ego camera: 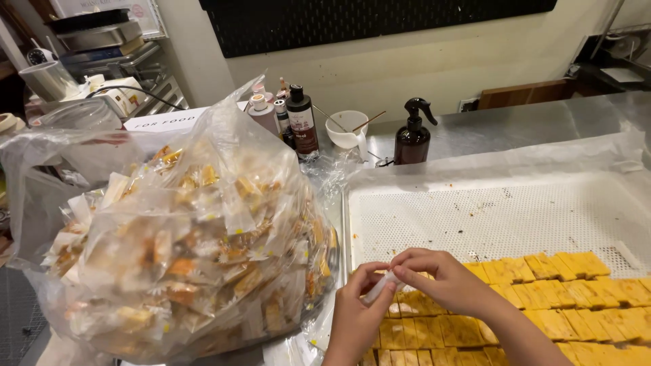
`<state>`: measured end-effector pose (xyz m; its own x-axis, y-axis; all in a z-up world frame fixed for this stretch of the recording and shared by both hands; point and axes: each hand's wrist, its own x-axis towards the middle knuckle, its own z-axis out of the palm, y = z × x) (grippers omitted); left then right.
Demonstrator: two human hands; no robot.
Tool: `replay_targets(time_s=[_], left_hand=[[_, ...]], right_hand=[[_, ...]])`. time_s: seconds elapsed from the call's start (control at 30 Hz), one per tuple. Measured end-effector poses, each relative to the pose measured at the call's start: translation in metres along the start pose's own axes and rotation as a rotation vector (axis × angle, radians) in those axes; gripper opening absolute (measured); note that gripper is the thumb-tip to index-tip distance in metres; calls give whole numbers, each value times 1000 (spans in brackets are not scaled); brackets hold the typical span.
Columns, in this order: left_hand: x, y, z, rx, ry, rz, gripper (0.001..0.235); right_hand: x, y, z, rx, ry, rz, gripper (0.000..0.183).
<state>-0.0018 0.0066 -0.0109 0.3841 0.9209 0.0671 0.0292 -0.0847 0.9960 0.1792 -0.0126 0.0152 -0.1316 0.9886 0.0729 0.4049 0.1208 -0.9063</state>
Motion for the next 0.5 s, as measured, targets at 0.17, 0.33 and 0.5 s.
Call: replay_targets(time_s=[0.17, 0.33, 0.5], left_hand=[[3, -4, 2, 57, -52, 62, 21], [-2, 4, 2, 93, -44, 40, 21], [1, -7, -1, 126, 30, 60, 20]], right_hand=[[1, -1, -3, -7, 22, 82, 34], [-2, -4, -3, -1, 12, 76, 32], [-1, -2, -5, -41, 57, 81, 32]])
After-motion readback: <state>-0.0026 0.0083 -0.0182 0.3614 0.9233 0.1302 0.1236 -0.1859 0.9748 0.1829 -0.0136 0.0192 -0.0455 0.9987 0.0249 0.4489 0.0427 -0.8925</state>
